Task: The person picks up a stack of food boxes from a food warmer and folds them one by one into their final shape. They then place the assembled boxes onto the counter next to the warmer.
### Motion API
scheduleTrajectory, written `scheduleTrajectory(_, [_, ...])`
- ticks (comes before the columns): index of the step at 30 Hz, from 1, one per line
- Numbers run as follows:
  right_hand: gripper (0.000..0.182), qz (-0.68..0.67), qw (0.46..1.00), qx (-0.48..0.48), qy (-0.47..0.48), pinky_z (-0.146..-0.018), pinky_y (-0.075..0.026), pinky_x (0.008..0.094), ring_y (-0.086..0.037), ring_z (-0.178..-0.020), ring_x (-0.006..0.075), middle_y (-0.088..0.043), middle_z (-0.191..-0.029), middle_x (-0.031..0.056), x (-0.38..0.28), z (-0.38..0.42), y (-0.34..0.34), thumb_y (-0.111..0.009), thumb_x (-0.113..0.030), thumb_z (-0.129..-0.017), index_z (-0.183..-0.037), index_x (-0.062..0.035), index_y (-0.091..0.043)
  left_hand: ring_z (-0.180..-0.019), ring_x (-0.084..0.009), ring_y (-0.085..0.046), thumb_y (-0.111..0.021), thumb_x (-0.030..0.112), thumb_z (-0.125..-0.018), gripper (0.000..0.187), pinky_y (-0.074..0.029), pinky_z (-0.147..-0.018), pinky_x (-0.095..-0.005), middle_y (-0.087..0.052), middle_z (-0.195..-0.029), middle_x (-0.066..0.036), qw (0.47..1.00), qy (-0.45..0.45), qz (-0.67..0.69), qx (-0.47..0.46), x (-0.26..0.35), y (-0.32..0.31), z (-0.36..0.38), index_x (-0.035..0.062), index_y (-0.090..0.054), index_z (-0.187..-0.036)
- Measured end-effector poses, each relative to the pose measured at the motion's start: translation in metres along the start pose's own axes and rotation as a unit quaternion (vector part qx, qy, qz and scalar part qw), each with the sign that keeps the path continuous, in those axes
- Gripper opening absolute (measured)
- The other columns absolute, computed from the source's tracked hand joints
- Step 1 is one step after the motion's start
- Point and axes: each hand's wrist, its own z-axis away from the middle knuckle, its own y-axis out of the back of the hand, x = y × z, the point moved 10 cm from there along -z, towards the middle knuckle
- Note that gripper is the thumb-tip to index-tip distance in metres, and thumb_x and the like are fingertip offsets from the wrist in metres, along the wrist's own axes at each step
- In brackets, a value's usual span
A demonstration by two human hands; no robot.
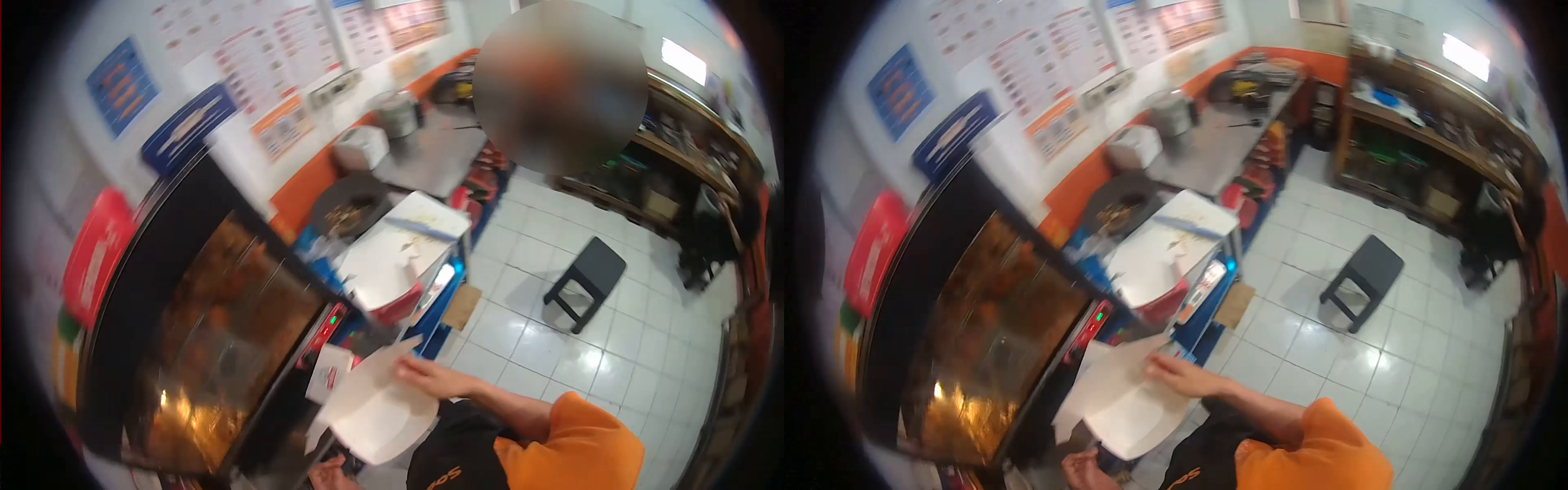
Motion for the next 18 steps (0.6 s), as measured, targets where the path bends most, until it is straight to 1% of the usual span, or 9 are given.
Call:
scheduleTrajectory(2, [0.059,0.011,0.999,-0.013,0.044,-0.113,-0.038,0.0353,-0.05,-0.135,0.0243,-0.053,-0.143,0.0169,-0.022,-0.011,-0.006,-0.044,-0.044,-0.11,-0.149,-0.0002,-0.043,-0.111,-0.0322,-0.064,-0.055,0.032,-0.106,0.043,-0.052,-0.098,-0.053,-0.062,-0.127,-0.024,0.974,0.113,0.193,0.025,-0.004,-0.032,-0.029,-0.0057,-0.063,-0.125])
scheduleTrajectory(3, [0.059,0.029,0.998,-0.029,0.048,-0.114,-0.037,0.0359,-0.048,-0.137,0.0261,-0.051,-0.146,0.0186,-0.032,-0.016,-0.009,-0.042,-0.043,-0.11,-0.149,0.0014,-0.041,-0.11,-0.028,-0.063,-0.051,0.042,-0.107,0.052,-0.051,-0.095,-0.0479,-0.063,-0.129,-0.022,0.986,-0.151,-0.042,-0.055,0.061,-0.067,-0.046,-0.0021,-0.062,-0.132])
scheduleTrajectory(5, [0.06,0.037,0.998,-0.023,0.045,-0.114,-0.037,0.0365,-0.047,-0.138,0.0279,-0.049,-0.148,0.0203,-0.033,-0.029,-0.012,-0.04,-0.042,-0.111,-0.15,0.0029,-0.04,-0.11,-0.028,-0.064,-0.052,0.039,-0.106,0.05,-0.051,-0.095,-0.0476,-0.063,-0.128,-0.021,0.995,-0.085,-0.017,-0.052,0.058,-0.094,-0.077,-0.0024,-0.062,-0.132])
scheduleTrajectory(8, [0.07,0.044,0.988,-0.062,0.134,-0.117,-0.034,0.0373,-0.043,-0.142,0.0312,-0.041,-0.154,0.0241,-0.042,-0.027,-0.018,-0.042,-0.045,-0.11,-0.157,0.0047,-0.026,-0.11,-0.0281,-0.064,-0.054,0.036,-0.104,0.048,-0.051,-0.095,-0.0471,-0.064,-0.128,-0.021,0.996,-0.016,0.021,-0.084,0.044,-0.135,-0.114,-0.0029,-0.062,-0.131])
scheduleTrajectory(10, [0.088,-0.02,0.985,-0.11,0.133,-0.119,-0.031,0.037,-0.038,-0.145,0.0337,-0.032,-0.161,0.0261,-0.047,-0.019,-0.021,-0.047,-0.052,-0.106,-0.161,0.005,-0.007,-0.11,-0.0281,-0.064,-0.055,0.034,-0.103,0.047,-0.051,-0.094,-0.0467,-0.064,-0.127,-0.021,0.992,-0.007,0.037,-0.12,0.039,-0.164,-0.135,-0.0032,-0.062,-0.131])
scheduleTrajectory(11, [0.107,-0.013,0.988,-0.095,0.119,-0.119,-0.033,0.0397,-0.038,-0.145,0.0336,-0.028,-0.162,0.0254,-0.042,-0.016,-0.011,-0.062,-0.055,-0.098,-0.163,-0.0026,0.004,-0.11,-0.0281,-0.064,-0.055,0.033,-0.103,0.046,-0.051,-0.094,-0.0465,-0.065,-0.127,-0.021,0.989,-0.005,0.041,-0.14,0.039,-0.178,-0.144,-0.0034,-0.062,-0.131])
scheduleTrajectory(14, [0.115,-0.06,0.989,-0.077,0.114,-0.119,-0.033,0.0436,-0.035,-0.148,0.0321,-0.015,-0.169,0.0193,-0.055,0.016,0.039,-0.075,-0.049,-0.092,-0.165,-0.0105,0.005,-0.11,-0.0281,-0.065,-0.057,0.03,-0.102,0.045,-0.051,-0.094,-0.046,-0.065,-0.126,-0.02,0.981,0.004,0.051,-0.188,0.04,-0.21,-0.163,-0.0039,-0.062,-0.13])
scheduleTrajectory(15, [0.119,-0.104,0.986,-0.033,0.123,-0.118,-0.037,0.0458,-0.035,-0.149,0.0314,-0.015,-0.169,0.0184,-0.057,0.025,0.062,-0.083,-0.048,-0.085,-0.166,-0.0122,-0.003,-0.11,-0.0281,-0.065,-0.058,0.029,-0.101,0.044,-0.051,-0.094,-0.0458,-0.065,-0.126,-0.02,0.978,0.003,0.055,-0.202,0.041,-0.22,-0.168,-0.0041,-0.062,-0.13])
scheduleTrajectory(18, [0.109,-0.02,0.985,0.007,0.169,-0.118,-0.037,0.0459,-0.035,-0.15,0.0315,-0.023,-0.168,0.0179,-0.097,0.05,0.084,-0.082,-0.045,-0.087,-0.165,-0.01,-0.014,-0.11,-0.0282,-0.065,-0.059,0.025,-0.1,0.043,-0.051,-0.094,-0.0453,-0.066,-0.126,-0.02,0.969,0.003,0.07,-0.238,0.047,-0.248,-0.179,-0.0045,-0.063,-0.13])
